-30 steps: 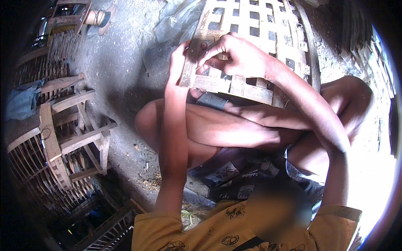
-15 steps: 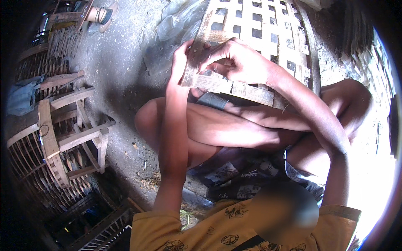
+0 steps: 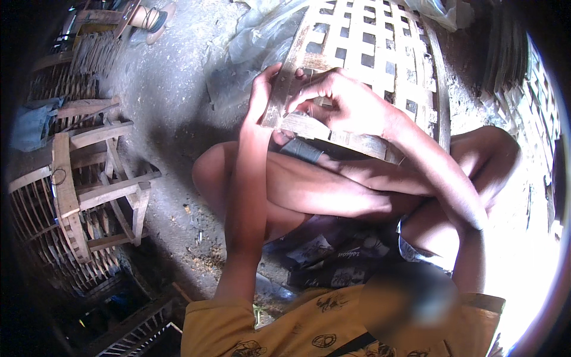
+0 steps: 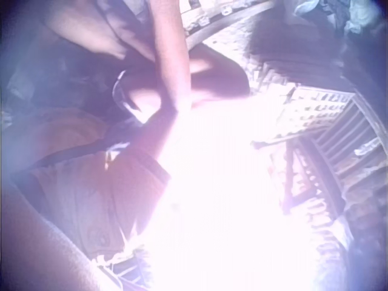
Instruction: The person sits on the floor and assembles a wooden lattice panel by hand, inserting thin wooden strips into the grid and adjusting them to fit. The person handles the lattice and strips directly without visible tools.
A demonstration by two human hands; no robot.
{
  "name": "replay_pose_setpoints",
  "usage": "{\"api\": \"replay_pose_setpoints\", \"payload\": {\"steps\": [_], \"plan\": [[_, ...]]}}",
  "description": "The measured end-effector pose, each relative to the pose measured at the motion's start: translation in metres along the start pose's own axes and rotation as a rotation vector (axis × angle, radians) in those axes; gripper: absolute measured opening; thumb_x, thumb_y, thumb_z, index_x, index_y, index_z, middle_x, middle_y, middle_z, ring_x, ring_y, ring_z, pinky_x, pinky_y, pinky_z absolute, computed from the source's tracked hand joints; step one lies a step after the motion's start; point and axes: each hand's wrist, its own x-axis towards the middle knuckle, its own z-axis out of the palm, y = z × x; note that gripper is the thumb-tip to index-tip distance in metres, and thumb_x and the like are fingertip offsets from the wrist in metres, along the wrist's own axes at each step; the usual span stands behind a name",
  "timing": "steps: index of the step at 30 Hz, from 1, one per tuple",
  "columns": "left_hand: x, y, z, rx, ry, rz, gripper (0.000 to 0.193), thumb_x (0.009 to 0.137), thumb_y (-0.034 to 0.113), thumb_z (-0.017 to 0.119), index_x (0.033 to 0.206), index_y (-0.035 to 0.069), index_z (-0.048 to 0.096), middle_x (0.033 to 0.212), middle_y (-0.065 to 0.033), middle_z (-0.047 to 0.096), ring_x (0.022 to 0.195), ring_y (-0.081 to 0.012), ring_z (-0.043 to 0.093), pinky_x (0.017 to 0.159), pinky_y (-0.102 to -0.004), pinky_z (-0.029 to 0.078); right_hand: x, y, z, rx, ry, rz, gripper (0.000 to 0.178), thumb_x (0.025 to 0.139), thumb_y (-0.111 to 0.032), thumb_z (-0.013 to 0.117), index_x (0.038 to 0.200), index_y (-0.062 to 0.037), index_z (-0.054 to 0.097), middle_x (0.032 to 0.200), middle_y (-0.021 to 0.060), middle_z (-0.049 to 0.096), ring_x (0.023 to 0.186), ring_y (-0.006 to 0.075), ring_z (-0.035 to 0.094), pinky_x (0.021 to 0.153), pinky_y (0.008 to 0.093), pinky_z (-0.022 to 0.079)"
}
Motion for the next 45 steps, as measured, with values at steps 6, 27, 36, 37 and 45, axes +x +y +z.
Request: {"api": "replay_pose_setpoints", "payload": {"steps": [6, 27, 36, 37, 45], "plan": [[0.000, -0.003, 0.009, -0.105, 0.075, -0.025, 0.041, 0.104, 0.034, 0.043, 0.104, -0.003, 0.061, 0.091, -0.0161, 0.067, 0.086, -0.0295, 0.069, 0.078, -0.0421, 0.061, -0.003, -0.002, 0.005, -0.024, 0.010, -0.015, 0.029, 0.088, 0.002, 0.066, 0.113, -0.0074, 0.077, 0.104, 0.0163, 0.076, 0.098, 0.0301, 0.074, 0.093, 0.0380, 0.056], [-0.004, 0.000, 0.012, 0.019, 0.032, -0.052, 0.046, 0.106, 0.040, 0.037, 0.102, 0.002, 0.063, 0.092, -0.0161, 0.071, 0.079, -0.0282, 0.070, 0.073, -0.0410, 0.059, -0.007, 0.020, 0.009, 0.077, 0.035, 0.009, 0.041, 0.084, 0.009, 0.055, 0.115, -0.0063, 0.077, 0.108, 0.0154, 0.077, 0.096, 0.0215, 0.074, 0.095, 0.0350, 0.056], [-0.003, -0.003, 0.010, 0.236, 0.127, 0.090, 0.038, 0.104, 0.038, 0.049, 0.118, 0.007, 0.066, 0.101, -0.0070, 0.071, 0.082, -0.0169, 0.070, 0.075, -0.0332, 0.060, 0.000, 0.016, -0.001, -0.205, 0.203, 0.086, 0.024, 0.093, -0.006, 0.069, 0.115, -0.0093, 0.078, 0.112, 0.0134, 0.076, 0.102, 0.0268, 0.074, 0.093, 0.0362, 0.057], [-0.001, -0.004, 0.005, 0.257, 0.191, 0.088, 0.041, 0.104, 0.042, 0.048, 0.117, 0.007, 0.067, 0.101, -0.0076, 0.072, 0.081, -0.0180, 0.070, 0.073, -0.0336, 0.060, 0.002, 0.017, -0.002, -0.252, 0.221, 0.072, 0.025, 0.093, -0.005, 0.069, 0.116, -0.0098, 0.077, 0.113, 0.0133, 0.076, 0.102, 0.0266, 0.074, 0.092, 0.0361, 0.057], [0.016, -0.010, -0.005, 0.322, 0.248, 0.062, 0.044, 0.102, 0.045, 0.052, 0.123, 0.009, 0.064, 0.104, -0.0080, 0.070, 0.090, -0.0209, 0.068, 0.085, -0.0400, 0.057, 0.002, 0.062, -0.021, 0.194, 0.306, 0.126, 0.019, 0.096, -0.007, 0.071, 0.113, -0.0062, 0.078, 0.110, 0.0091, 0.078, 0.097, 0.0115, 0.070, 0.089, 0.0295, 0.055]]}}
